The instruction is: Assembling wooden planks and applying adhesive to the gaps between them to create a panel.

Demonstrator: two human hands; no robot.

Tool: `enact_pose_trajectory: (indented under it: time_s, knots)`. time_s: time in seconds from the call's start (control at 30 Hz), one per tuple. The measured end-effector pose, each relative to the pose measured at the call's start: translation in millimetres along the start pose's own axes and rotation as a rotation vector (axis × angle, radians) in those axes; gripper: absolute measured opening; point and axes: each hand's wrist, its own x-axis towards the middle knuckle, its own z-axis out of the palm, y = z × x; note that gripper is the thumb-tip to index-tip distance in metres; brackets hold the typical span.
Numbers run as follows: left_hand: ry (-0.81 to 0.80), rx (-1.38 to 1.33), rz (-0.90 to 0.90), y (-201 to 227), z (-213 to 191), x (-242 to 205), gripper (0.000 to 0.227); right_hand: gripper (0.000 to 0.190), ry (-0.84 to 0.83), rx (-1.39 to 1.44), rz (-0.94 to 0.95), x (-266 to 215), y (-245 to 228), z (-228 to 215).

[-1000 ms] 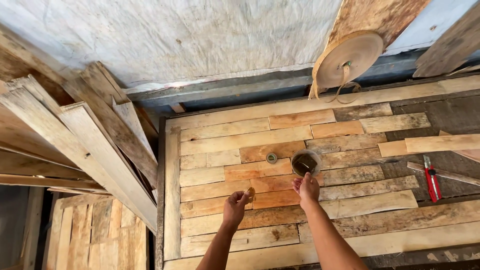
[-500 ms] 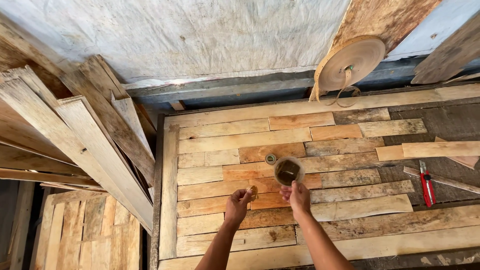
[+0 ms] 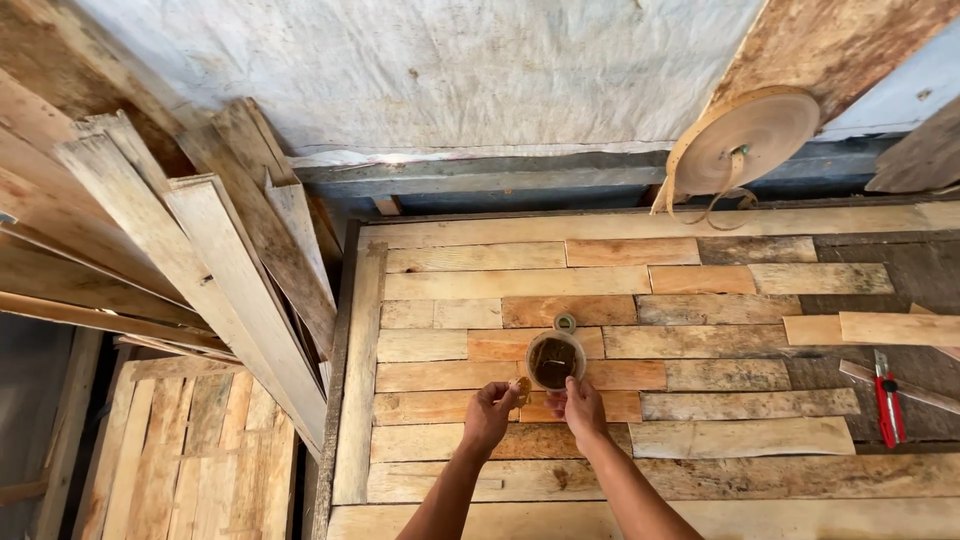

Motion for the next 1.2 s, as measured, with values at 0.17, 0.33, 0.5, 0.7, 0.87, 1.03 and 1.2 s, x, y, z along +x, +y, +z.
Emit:
enact_pose_trajectory:
  time_s: [0.17, 0.33, 0.5, 0.7, 0.87, 1.03, 1.2]
  knots:
    - [0.017, 0.066, -0.066, 12, -3, -6, 0.042, 0.035, 0.011, -0.018, 0.0, 13, 11, -3]
    - [0.101, 0.15, 0.036, 5, -8, 12, 0.043, 0.038, 0.015, 0.007, -0.006, 6, 4, -3]
    - [0.084, 0.332, 0.096, -3, -7, 23, 0.039, 0.059, 0.094, 0.051, 0.061, -9, -4, 2]
    - [0.089, 0.381, 0.063, 1, -11, 23, 0.042, 0.062, 0.107, -0.036, 0.062, -29, -3, 19]
    - [0.074, 0.372, 0.053, 2, -14, 25, 0.042, 0.063, 0.045, -0.042, 0.045, -30, 4, 32]
    - [0.076, 0.376, 0.056, -3, -13, 28, 0.04, 0.063, 0.029, -0.047, 0.024, -28, 8, 35]
    - [0.067, 0.36, 0.041, -5, -13, 32, 0.039, 0.059, -0.024, -0.075, -0.008, -17, 21, 31]
